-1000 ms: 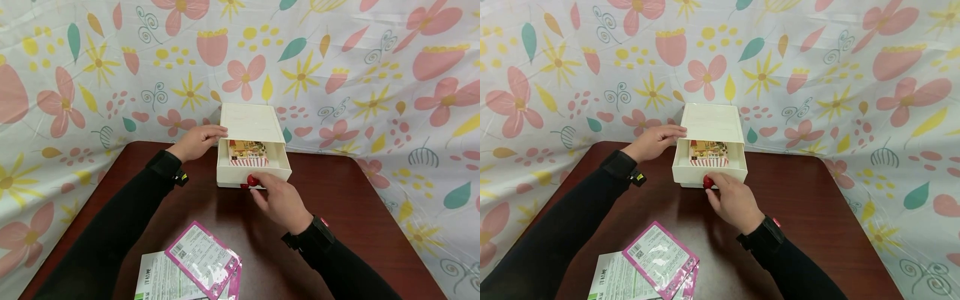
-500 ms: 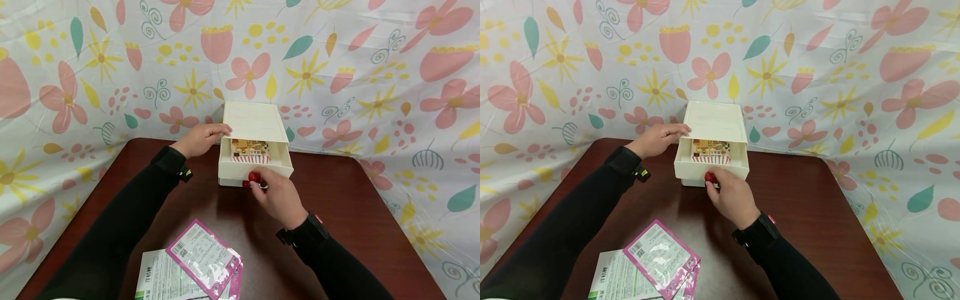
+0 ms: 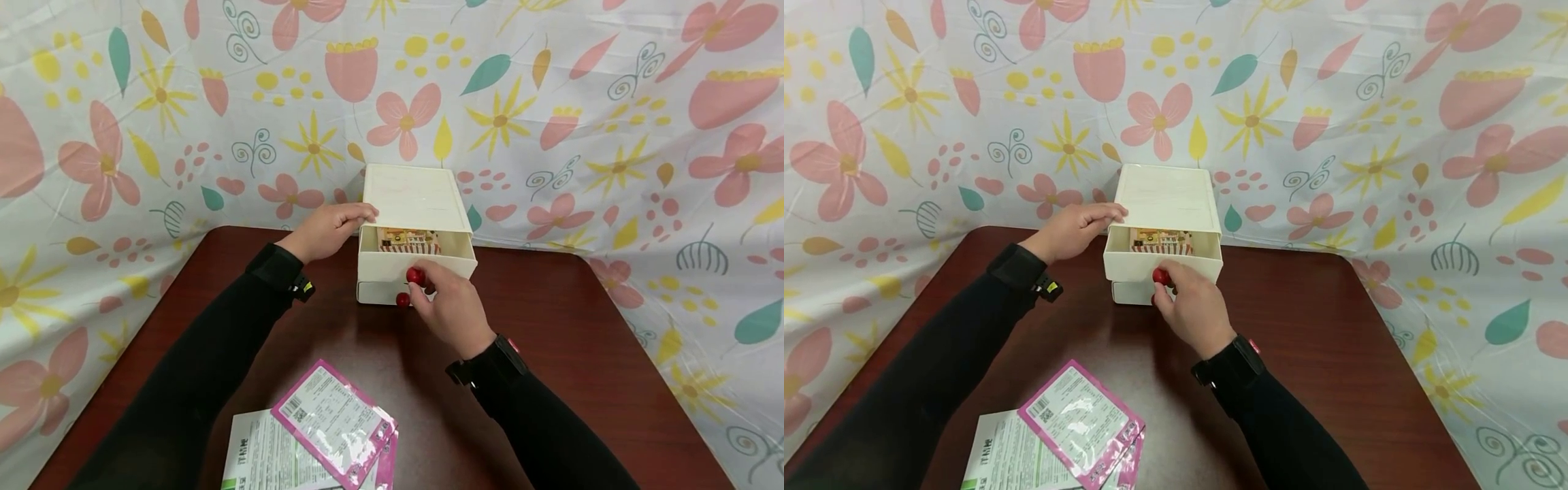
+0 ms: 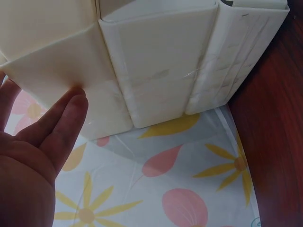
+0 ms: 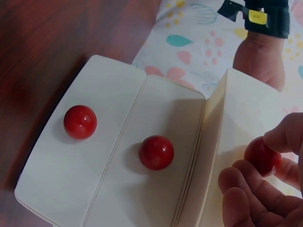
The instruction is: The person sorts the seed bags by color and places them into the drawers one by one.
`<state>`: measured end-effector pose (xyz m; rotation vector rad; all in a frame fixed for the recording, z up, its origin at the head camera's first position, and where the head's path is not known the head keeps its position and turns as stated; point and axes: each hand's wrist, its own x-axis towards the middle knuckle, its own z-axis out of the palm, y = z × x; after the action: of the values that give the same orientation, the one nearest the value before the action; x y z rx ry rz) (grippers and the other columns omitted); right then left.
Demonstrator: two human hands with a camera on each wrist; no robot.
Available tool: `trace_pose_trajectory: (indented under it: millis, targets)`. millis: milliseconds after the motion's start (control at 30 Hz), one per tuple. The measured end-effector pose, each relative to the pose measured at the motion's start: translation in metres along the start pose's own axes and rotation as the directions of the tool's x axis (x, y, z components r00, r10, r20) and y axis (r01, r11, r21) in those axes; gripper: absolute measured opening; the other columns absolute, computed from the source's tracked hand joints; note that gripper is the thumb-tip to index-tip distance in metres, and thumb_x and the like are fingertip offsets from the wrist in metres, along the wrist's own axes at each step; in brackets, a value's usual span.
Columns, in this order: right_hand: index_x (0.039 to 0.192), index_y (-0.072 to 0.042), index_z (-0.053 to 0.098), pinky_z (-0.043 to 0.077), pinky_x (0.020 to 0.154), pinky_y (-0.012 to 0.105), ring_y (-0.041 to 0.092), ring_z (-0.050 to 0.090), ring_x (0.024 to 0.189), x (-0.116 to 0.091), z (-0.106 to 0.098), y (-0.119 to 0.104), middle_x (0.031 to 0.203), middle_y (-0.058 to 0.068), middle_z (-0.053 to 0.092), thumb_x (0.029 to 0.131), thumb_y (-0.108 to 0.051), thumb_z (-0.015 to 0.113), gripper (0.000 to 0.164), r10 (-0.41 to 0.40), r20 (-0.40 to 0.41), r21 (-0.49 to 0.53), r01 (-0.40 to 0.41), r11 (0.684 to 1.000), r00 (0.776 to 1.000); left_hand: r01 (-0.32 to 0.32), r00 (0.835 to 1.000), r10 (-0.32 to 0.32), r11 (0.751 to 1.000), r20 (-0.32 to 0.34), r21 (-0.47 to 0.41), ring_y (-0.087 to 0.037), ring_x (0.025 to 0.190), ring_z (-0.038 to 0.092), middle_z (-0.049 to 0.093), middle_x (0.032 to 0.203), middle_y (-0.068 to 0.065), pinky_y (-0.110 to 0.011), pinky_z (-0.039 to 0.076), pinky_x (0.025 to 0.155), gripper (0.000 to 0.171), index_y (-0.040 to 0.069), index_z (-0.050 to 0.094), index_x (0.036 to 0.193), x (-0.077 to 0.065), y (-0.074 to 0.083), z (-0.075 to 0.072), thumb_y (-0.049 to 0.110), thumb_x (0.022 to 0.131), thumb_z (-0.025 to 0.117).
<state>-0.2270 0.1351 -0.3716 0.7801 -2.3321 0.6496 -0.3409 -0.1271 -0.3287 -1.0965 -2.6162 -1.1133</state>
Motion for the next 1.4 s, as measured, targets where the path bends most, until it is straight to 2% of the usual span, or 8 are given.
trace_pose_trajectory:
  millis: [400,600,833,1167,1400]
  targets:
    - [0.106,-0.006,0.063,0.054,0.063,0.03,0.02,0.065,0.071,0.012,0.008,0.01,0.083,0.002,0.065,0.092,-0.011,0.067,0.015,0.034,-0.015,0.012,-0.034,0.999,0.999,-0.029,0.999,0.029,0.999,-0.016,0.018,-0.009,0.124,0.053,0.055,0.14,0.006,-0.031,0.044,0.099,0.03,0.015,0.065,0.128,-0.001,-0.002,0.002,0.023,0.109,0.044]
    - [0.104,-0.005,0.063,0.051,0.059,0.032,0.021,0.063,0.069,0.018,0.011,0.014,0.08,0.001,0.062,0.093,-0.01,0.065,0.013,0.039,-0.029,0.022,-0.038,0.999,0.999,-0.034,0.999,0.035,0.999,-0.019,0.014,-0.009,0.125,0.053,0.055,0.14,0.005,-0.031,0.044,0.099,0.03,0.014,0.065,0.129,-0.002,-0.002,0.001,0.022,0.109,0.044]
    - [0.107,-0.005,0.064,0.047,0.054,0.029,0.013,0.056,0.063,0.022,0.015,0.02,0.075,0.0,0.062,0.093,-0.01,0.065,0.015,0.066,-0.043,0.009,-0.065,0.998,0.997,-0.035,0.999,0.035,0.999,-0.017,0.003,-0.01,0.125,0.052,0.055,0.142,0.004,-0.031,0.043,0.099,0.032,0.013,0.065,0.13,-0.002,-0.001,0.002,0.023,0.109,0.042]
    - [0.108,-0.006,0.063,0.042,0.049,0.03,0.013,0.049,0.054,0.029,0.017,0.022,0.07,0.0,0.058,0.094,-0.012,0.063,0.015,0.125,-0.018,0.012,-0.125,0.992,0.992,-0.044,0.998,0.044,0.999,-0.038,-0.006,-0.009,0.125,0.052,0.057,0.139,0.004,-0.03,0.043,0.098,0.031,0.013,0.066,0.128,-0.002,-0.002,0.005,0.021,0.109,0.043]
    - [0.109,-0.006,0.063,0.043,0.049,0.031,0.015,0.05,0.054,0.039,0.016,0.022,0.072,0.001,0.059,0.096,-0.014,0.06,0.016,0.181,0.018,0.007,-0.181,0.983,0.983,-0.047,0.998,0.047,0.999,-0.051,-0.006,-0.01,0.122,0.054,0.059,0.136,0.003,-0.031,0.045,0.095,0.03,0.012,0.068,0.124,0.0,-0.001,0.003,0.02,0.108,0.044]
